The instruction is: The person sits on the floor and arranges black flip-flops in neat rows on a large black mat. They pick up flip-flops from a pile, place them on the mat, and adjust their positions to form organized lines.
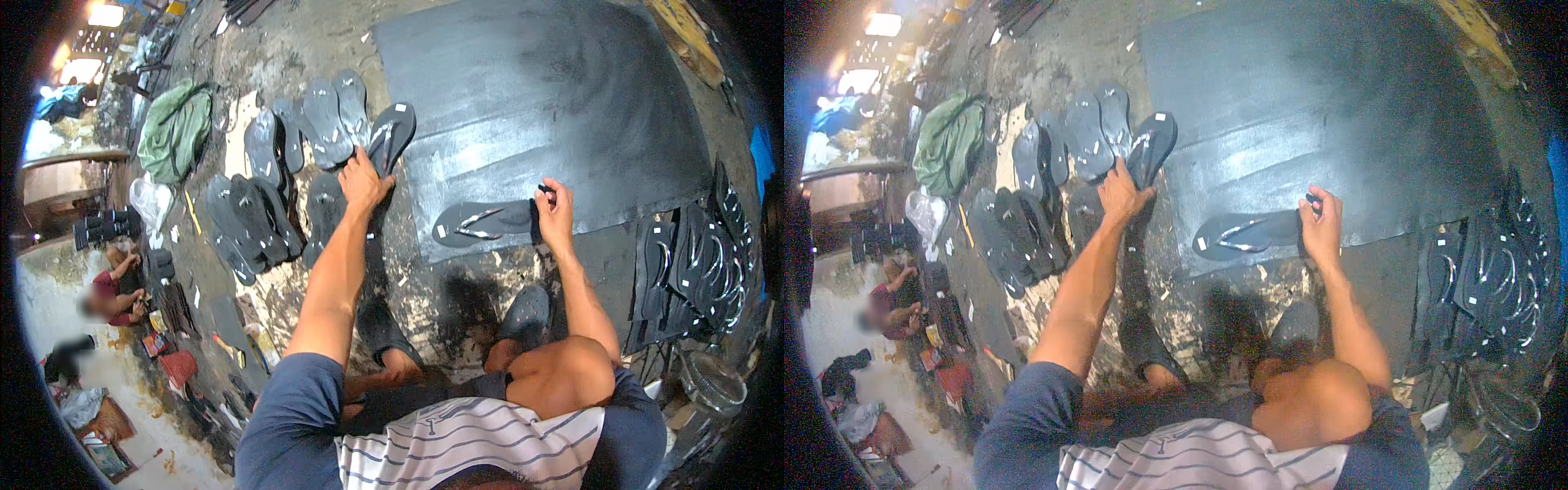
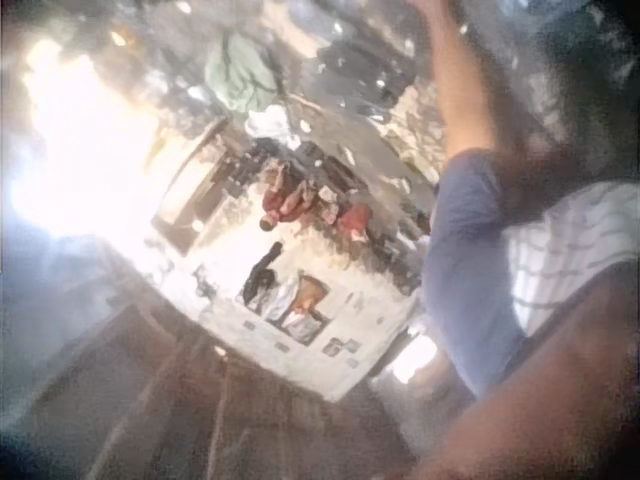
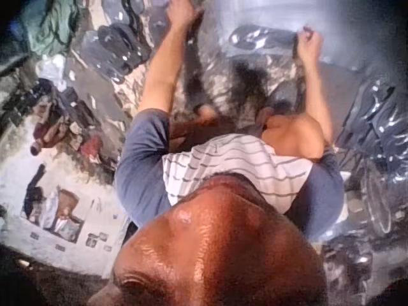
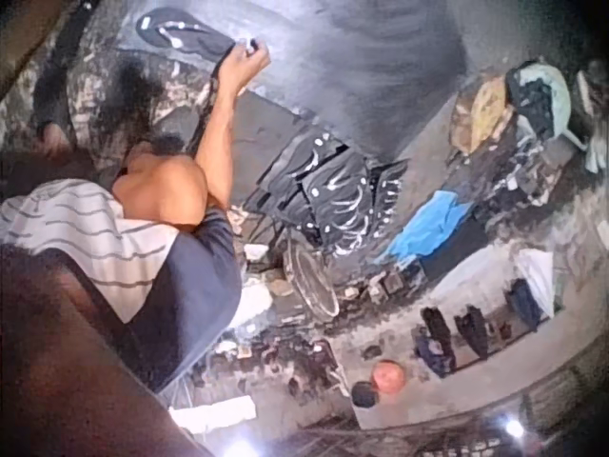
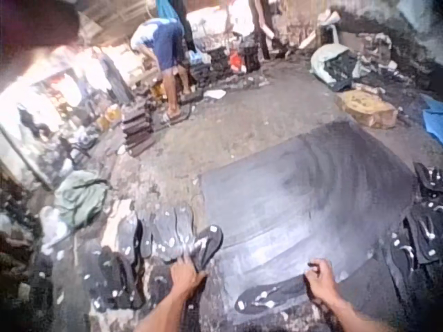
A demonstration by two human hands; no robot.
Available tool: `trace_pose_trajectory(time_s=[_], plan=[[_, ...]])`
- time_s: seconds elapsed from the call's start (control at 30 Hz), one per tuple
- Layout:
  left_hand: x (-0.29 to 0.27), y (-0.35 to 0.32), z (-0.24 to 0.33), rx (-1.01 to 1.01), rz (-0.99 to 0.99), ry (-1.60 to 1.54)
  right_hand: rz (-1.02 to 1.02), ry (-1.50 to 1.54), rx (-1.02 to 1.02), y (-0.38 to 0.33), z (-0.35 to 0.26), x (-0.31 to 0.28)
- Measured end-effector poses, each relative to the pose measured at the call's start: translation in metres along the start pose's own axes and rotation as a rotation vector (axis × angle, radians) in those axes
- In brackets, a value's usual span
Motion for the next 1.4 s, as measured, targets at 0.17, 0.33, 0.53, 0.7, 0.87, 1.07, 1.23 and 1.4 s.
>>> trace_pose_trajectory(time_s=[0.17, 0.33, 0.53, 0.7, 0.87, 1.07, 1.23, 1.4], plan=[[-0.010, -0.027, 0.016, -0.203, -0.410, -1.262, -0.006, 0.210, -0.037, 0.006, -0.016, -0.013], [-0.040, -0.117, 0.078, -0.151, -1.281, -2.199, -0.362, 0.600, 0.089, 0.006, -0.107, 0.018], [-0.045, -0.155, 0.104, -0.132, -1.400, -2.012, -0.455, 0.529, 0.053, 0.011, -0.125, 0.041], [-0.082, -0.100, 0.103, 0.142, -0.307, -1.277, -0.423, 0.537, -0.032, -0.012, -0.152, 0.017], [-0.085, -0.103, 0.115, 0.053, -0.042, -1.227, -0.296, 0.464, -0.092, -0.005, -0.158, 0.014], [-0.048, -0.082, 0.016, 0.254, 0.219, 0.166, -0.347, 0.389, -0.146, -0.013, -0.153, 0.017], [-0.114, -0.111, 0.123, 0.086, -0.371, -1.147, -0.464, 0.243, -0.131, -0.035, -0.154, 0.029], [-0.109, -0.111, 0.115, 0.029, -0.240, -1.184, -0.601, 0.482, -0.174, -0.033, -0.168, 0.029]])
Point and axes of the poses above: each hand's wrist, its own y-axis towards the middle knuckle, its own x-axis out of the palm, z = x × y, the point moved 3 cm from there along y, towards the middle knuckle, and after that the axes turned 5 degrees about z, right-handed, at the moved point
